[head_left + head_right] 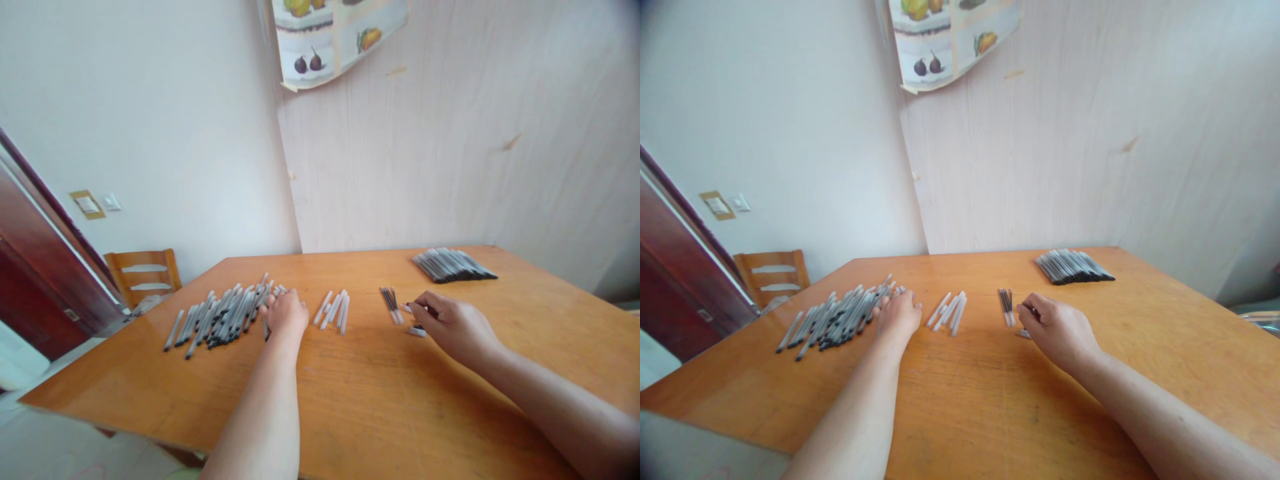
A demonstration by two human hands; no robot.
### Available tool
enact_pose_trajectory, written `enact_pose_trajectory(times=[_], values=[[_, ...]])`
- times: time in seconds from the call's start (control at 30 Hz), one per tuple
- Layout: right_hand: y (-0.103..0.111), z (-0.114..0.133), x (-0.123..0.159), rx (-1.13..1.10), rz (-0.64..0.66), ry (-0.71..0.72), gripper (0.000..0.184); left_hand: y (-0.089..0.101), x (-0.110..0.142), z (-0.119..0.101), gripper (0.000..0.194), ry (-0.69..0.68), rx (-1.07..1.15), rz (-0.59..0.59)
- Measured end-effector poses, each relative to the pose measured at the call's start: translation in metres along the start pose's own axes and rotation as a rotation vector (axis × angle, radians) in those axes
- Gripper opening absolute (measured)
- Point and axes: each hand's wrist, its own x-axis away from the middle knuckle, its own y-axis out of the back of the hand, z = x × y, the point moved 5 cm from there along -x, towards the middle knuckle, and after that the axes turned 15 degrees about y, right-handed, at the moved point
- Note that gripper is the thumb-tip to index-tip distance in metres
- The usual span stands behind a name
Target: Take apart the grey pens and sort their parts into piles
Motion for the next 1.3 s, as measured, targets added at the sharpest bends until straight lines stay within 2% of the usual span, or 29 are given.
enact_pose_trajectory(times=[0.23,0.53,0.7,0.77,0.87,1.0,1.1,1.2,1.3], values=[[0.001,0.001,-0.001,-0.006,-0.007,0.008,0.034,-0.005,0.0,-0.004,0.026,-0.067,0.037,0.031],[0.001,0.002,-0.001,-0.007,-0.019,0.015,0.032,-0.005,0.001,-0.003,0.025,-0.021,-0.012,0.017],[0.003,0.0,-0.001,-0.052,-0.074,0.004,0.031,0.009,0.002,-0.007,0.031,-0.05,0.051,-0.074],[0.002,-0.001,-0.002,-0.123,-0.111,0.004,0.032,0.017,0.006,-0.015,0.033,-0.135,0.152,-0.112],[-0.004,-0.003,-0.004,-0.325,-0.152,-0.023,0.035,0.028,0.021,-0.034,0.034,-0.341,0.361,-0.121],[-0.015,-0.008,-0.006,-0.746,-0.169,-0.171,0.041,0.036,0.059,-0.063,0.032,-0.624,0.554,-0.056],[-0.018,-0.006,-0.007,-1.033,-0.194,-0.248,0.044,0.04,0.088,-0.078,0.031,-0.797,0.614,-0.013],[-0.014,-0.001,-0.008,-1.217,-0.227,-0.25,0.041,0.041,0.106,-0.086,0.03,-0.893,0.607,0.016],[-0.01,0.004,-0.008,-1.265,-0.229,-0.248,0.038,0.04,0.113,-0.088,0.03,-0.895,0.573,0.04]])
